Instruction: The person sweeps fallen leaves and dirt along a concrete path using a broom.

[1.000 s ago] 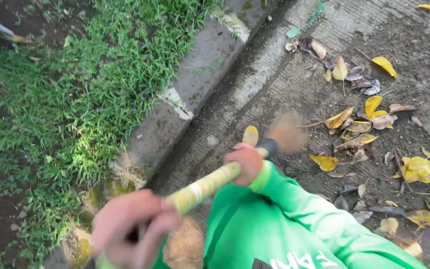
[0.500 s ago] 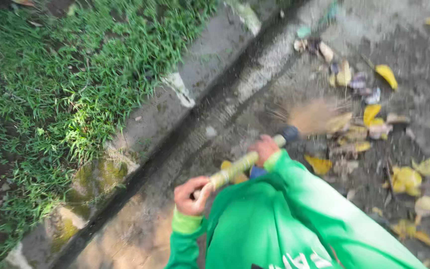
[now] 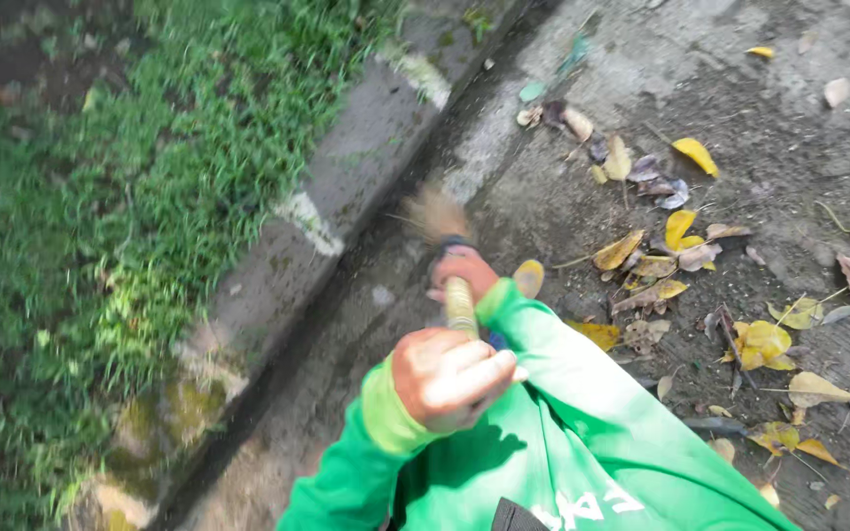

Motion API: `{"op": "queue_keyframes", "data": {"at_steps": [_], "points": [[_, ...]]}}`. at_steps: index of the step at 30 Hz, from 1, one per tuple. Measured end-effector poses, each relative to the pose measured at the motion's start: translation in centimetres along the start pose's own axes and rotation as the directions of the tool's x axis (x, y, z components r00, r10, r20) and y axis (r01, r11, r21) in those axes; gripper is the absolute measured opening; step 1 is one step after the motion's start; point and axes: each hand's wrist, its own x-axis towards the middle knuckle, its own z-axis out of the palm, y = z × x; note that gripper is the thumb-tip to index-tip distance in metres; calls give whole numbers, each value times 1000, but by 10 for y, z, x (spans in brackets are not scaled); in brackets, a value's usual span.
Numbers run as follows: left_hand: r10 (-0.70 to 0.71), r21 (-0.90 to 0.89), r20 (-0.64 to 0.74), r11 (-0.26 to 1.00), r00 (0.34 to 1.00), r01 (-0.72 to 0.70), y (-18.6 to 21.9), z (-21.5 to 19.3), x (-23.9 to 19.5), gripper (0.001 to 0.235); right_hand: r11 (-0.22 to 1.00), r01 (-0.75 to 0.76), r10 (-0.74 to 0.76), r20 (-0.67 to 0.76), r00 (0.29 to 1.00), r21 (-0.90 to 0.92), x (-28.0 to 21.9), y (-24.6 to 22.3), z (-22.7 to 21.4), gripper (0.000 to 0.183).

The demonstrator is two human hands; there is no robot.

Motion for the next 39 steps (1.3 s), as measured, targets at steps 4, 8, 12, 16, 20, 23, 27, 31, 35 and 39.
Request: {"op": "queue_keyframes", "data": {"at_steps": [4,8,12,16,20,23,27,31,35,39], "points": [[-510,-255,-70,840,857,479,-91,71,-18,10,806,-385,444,27,896,-449,-90,51,-98,23],[-767,-510,-204,614,608,603,-134,117,-12,6,639,-487,624,31,781,-595,-114,22,-162,18],[-713,-346,-264,699,650,626,-98,61,63,9,806,-398,456,29,890,-439,-43,-12,-205,16],[-141,25,-51,990,989,142,-28,27,159,16,950,-243,273,142,951,-197,42,24,-217,20],[104,163,243,976,964,-146,-60,106,221,24,949,-308,302,-81,950,-71,70,107,-215,13],[-118,-18,34,993,992,118,-134,144,207,10,882,-429,430,-41,902,-196,42,165,-247,16],[-680,-259,-167,729,714,634,-219,131,149,11,649,-497,631,43,774,-576,17,148,-263,26],[-782,-560,-285,605,555,565,-263,106,165,12,535,-526,763,110,637,-662,58,90,-297,22],[-531,-177,-383,846,756,503,-200,25,255,11,844,-375,417,32,908,-383,141,71,-315,19],[47,61,198,996,979,-60,-186,-4,353,24,951,-251,244,-58,968,-179,212,140,-293,24]]}}
